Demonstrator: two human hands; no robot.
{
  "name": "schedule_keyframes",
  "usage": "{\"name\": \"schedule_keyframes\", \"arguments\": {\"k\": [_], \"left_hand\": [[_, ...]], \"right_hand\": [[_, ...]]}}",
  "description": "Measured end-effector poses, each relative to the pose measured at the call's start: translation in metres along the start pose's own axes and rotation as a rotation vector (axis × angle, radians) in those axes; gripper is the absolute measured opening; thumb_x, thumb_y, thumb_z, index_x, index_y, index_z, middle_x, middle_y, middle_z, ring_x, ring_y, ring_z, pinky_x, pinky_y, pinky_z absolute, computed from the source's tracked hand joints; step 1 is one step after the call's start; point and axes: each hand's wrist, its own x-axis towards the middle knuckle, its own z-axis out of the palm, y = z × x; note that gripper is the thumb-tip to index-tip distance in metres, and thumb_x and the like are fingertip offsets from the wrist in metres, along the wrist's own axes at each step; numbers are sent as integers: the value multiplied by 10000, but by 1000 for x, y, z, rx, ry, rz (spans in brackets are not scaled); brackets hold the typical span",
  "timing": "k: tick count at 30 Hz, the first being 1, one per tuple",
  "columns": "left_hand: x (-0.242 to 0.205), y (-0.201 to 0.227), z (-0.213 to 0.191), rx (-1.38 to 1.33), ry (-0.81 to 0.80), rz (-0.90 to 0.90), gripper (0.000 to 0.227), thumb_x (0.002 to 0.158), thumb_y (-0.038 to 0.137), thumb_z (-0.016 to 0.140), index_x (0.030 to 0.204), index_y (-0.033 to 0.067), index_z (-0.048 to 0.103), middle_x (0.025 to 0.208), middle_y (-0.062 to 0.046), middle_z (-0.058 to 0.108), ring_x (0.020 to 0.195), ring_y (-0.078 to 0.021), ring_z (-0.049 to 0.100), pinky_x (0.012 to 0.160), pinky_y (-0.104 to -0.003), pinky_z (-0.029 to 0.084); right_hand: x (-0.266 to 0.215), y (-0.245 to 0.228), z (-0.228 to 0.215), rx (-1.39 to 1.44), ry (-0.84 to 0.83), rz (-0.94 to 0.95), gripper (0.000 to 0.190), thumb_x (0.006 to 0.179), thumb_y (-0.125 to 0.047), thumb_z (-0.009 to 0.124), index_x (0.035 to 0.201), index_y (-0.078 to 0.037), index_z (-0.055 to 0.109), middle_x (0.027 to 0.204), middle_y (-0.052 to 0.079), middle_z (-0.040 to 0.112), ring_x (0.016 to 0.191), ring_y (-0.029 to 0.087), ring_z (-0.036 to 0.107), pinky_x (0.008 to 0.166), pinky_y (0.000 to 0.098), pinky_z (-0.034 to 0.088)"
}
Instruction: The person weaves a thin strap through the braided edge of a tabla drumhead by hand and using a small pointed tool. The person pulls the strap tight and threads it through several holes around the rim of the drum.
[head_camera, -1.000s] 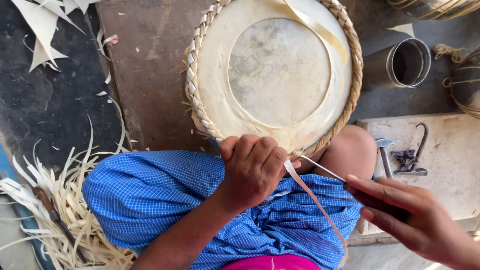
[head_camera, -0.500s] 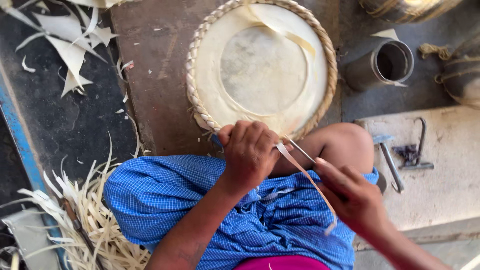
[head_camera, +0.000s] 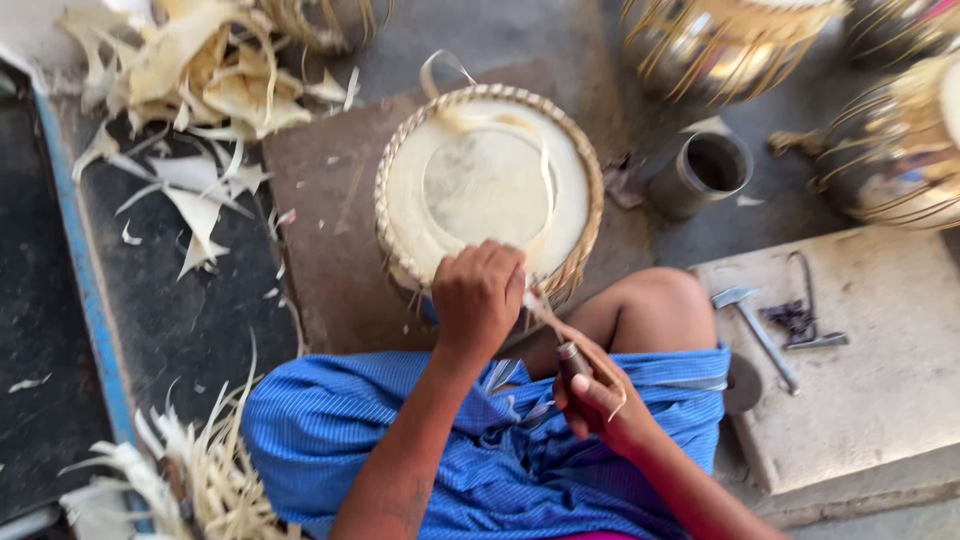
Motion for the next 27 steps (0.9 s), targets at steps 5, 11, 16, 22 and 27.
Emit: {"name": "schedule_keyframes", "arguments": {"k": [5, 11, 16, 22, 27], "left_hand": [[-2, -6, 9, 39, 19, 121, 114, 857, 146, 697, 967, 163, 676, 839, -37, 617, 774, -267, 628, 690, -423, 477], [-4, -21, 4, 126, 13, 390, 157, 891, 164, 697, 1046, 144, 681, 771, -35, 563, 717, -246, 600, 662, -419, 469], [-9, -24, 6, 128, 41, 402, 211, 851, 149, 687, 1061, 132, 674, 811, -34, 603, 726, -235, 614, 661, -415, 473], [-8, -29, 13, 105, 64, 346, 174, 888, 162, 693, 1053, 113, 669, 797, -51, 626, 720, -249, 636, 668, -412, 493], [1, -23, 13, 30, 78, 187, 104, 928, 148, 677, 1017, 98, 656, 795, -73, 636, 705, -277, 645, 653, -415, 510]], "right_hand": [[26, -23, -30, -397, -70, -438, 500, 1132, -421, 590, 1394, 4, 622, 1038, 105, 697, 833, 112, 627, 712, 243, 527], [104, -78, -6, -179, -66, -14, 505, 1041, -411, 518, 910, 23, 742, 573, 30, 644, 417, 96, 551, 401, 219, 435], [105, -90, 19, -116, -195, 73, 250, 1009, -239, 634, 1033, 0, 704, 792, 81, 740, 588, 128, 670, 472, 223, 480], [27, -107, -12, -134, -183, -114, 247, 969, -105, 645, 1148, 55, 706, 879, 109, 723, 685, 141, 688, 577, 264, 552], [-58, -145, -77, -259, -489, -710, 182, 1028, -92, 676, 953, 60, 739, 794, 131, 707, 653, 193, 658, 544, 326, 549]]}}
